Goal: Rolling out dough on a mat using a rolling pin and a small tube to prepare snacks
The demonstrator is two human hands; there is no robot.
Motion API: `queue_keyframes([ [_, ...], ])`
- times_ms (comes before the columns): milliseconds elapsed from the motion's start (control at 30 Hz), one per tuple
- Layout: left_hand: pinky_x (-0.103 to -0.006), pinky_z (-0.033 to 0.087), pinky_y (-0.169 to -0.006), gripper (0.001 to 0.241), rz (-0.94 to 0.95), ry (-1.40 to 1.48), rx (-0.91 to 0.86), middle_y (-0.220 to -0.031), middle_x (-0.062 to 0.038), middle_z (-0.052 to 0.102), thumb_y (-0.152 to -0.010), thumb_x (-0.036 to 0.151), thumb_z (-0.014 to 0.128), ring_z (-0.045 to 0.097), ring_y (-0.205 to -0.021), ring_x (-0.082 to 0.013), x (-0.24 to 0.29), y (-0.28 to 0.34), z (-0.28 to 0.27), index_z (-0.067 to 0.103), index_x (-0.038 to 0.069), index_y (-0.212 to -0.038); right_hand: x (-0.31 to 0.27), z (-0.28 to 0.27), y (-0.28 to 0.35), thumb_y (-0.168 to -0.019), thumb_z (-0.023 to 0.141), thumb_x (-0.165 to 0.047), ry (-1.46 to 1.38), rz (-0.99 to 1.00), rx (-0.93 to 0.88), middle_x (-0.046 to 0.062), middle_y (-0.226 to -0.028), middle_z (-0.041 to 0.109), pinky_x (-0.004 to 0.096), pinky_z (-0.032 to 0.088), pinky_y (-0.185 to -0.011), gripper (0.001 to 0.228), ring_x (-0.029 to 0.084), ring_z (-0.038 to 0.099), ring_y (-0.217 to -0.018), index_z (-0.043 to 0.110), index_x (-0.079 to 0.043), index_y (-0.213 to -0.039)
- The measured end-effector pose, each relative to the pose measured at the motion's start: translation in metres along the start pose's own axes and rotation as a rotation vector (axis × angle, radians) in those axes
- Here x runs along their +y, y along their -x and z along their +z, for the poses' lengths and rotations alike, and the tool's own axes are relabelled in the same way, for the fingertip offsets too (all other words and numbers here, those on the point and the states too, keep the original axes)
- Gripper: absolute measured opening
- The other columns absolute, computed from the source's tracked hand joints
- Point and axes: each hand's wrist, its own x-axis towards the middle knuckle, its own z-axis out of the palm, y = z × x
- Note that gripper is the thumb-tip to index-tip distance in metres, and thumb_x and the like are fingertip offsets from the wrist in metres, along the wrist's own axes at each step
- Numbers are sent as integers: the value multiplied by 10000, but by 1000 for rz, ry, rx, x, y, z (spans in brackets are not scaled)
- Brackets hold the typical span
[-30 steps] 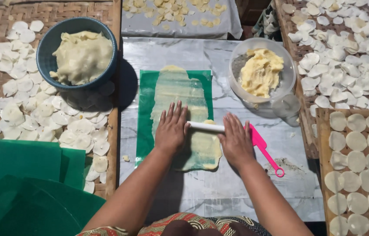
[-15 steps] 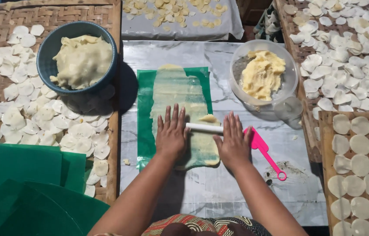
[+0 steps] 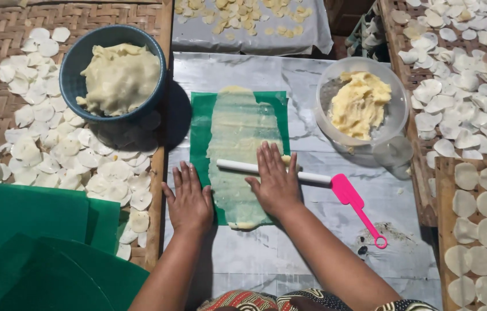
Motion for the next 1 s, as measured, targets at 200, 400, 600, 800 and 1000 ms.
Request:
queue_keyframes([
  [200, -608, -65, -1253, 721, -4, -26, -67, -1740, -100, 22, -1063, 522, 159, -22, -1596, -305, 3, -2, -10, 85, 109, -1650, 19, -11, -80, -1039, 222, -654, 53, 74, -73, 59, -1736, 127, 777, -44, -1181, 710, 283, 35, -1605, 263, -260, -1628],
  [400, -596, -58, -1255, 723, -3, -31, -89, -1739, -96, 23, -1060, 530, 151, -25, -1596, -300, 2, -3, -12, 76, 118, -1649, 15, -22, -77, -1050, 292, -584, 39, 33, 15, 61, -1742, 131, 803, 45, -1163, 559, 348, 55, -1600, 429, -371, -1548],
  [600, -592, -60, -1256, 717, 1, -41, -72, -1739, -92, 32, -1069, 528, 156, -18, -1595, -300, 3, -2, -9, 71, 123, -1654, -1, -13, -47, -1054, 287, -583, 5, 62, 32, 70, -1730, 175, 817, 72, -1132, 507, 359, 117, -1586, 460, -435, -1506],
  [800, -598, -58, -1254, 704, 13, -54, -82, -1741, -95, 5, -1075, 510, 137, -37, -1594, -311, 1, -1, -12, 61, 115, -1653, 40, -21, -122, -1077, 314, -570, -296, 110, -113, 51, -1741, -101, 695, 57, -1242, 652, 326, -81, -1602, 175, -309, -1658],
  [1000, -601, -60, -1256, 708, 15, -27, -80, -1741, -97, -19, -1074, 515, 123, -60, -1594, -315, 1, -2, -11, 39, 117, -1654, 67, 2, -45, -1087, 404, -396, -352, -36, 275, 218, -1681, 247, 706, 214, -1183, 641, 447, 255, -1526, 277, -74, -1626],
])
